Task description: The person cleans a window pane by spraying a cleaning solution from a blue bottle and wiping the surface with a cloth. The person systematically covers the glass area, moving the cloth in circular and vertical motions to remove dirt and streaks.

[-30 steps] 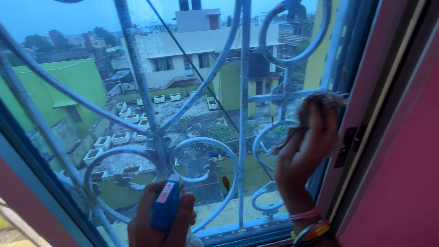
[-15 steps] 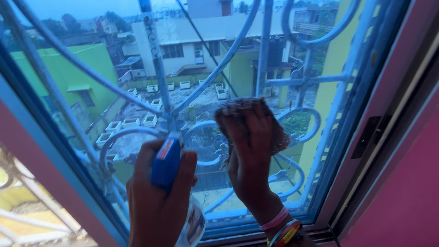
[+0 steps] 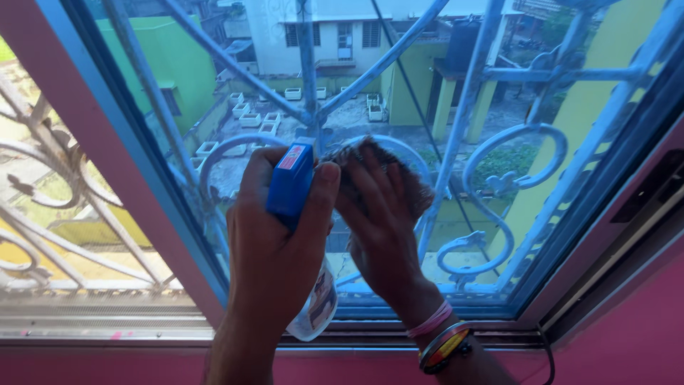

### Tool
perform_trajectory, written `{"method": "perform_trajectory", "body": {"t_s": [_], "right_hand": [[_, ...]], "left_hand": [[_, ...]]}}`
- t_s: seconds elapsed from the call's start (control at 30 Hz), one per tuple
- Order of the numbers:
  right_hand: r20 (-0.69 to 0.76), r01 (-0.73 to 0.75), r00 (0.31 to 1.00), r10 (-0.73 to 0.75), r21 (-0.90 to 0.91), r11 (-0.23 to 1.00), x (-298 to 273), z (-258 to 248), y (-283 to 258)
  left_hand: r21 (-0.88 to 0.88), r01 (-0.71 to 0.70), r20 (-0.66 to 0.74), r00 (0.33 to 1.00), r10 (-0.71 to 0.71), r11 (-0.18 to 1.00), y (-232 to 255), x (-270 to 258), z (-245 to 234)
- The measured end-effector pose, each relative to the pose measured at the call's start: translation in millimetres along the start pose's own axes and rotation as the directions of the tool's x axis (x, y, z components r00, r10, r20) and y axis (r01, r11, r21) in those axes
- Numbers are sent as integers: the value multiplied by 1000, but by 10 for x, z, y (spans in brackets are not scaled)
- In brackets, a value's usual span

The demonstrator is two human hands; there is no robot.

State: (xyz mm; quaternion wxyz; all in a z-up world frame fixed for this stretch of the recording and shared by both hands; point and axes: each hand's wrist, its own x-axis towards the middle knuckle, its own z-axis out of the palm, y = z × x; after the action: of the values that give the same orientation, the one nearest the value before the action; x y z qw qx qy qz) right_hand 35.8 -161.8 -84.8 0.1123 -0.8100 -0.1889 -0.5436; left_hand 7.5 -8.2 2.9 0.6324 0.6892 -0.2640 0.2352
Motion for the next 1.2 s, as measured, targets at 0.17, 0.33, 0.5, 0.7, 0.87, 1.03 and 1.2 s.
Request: {"method": "perform_trajectory", "body": {"t_s": [0.17, 0.33, 0.5, 0.7, 0.87, 1.03, 1.2], "right_hand": [[-115, -76, 991, 66, -86, 993, -118, -2, 100], [-267, -197, 951, 156, -134, 971, -215, -166, 387], [-386, -265, 903, 187, -161, 951, -277, -505, 710], [-450, -320, 852, 267, -44, 946, -354, -757, 970], [-467, -302, 850, 242, -57, 951, -465, -787, 1066], [-442, -350, 828, 344, 71, 934, -566, -650, 988], [-373, -410, 833, 409, 81, 909, -508, -453, 775]], "left_hand": [[28, -23, -19, 1000, 23, 999, -42, -32, -57], [58, -8, -32, 999, 10, 998, -74, -49, -103], [37, -75, -14, 997, 76, 996, -121, -51, -110], [-14, -16, 5, 1000, 16, 1000, -134, -56, -89], [-13, -52, -5, 999, 52, 999, -151, -66, -83], [-21, -23, 9, 1000, 23, 1000, -153, -92, -57], [0, -31, 16, 999, 31, 1000, -170, -87, -60]]}}
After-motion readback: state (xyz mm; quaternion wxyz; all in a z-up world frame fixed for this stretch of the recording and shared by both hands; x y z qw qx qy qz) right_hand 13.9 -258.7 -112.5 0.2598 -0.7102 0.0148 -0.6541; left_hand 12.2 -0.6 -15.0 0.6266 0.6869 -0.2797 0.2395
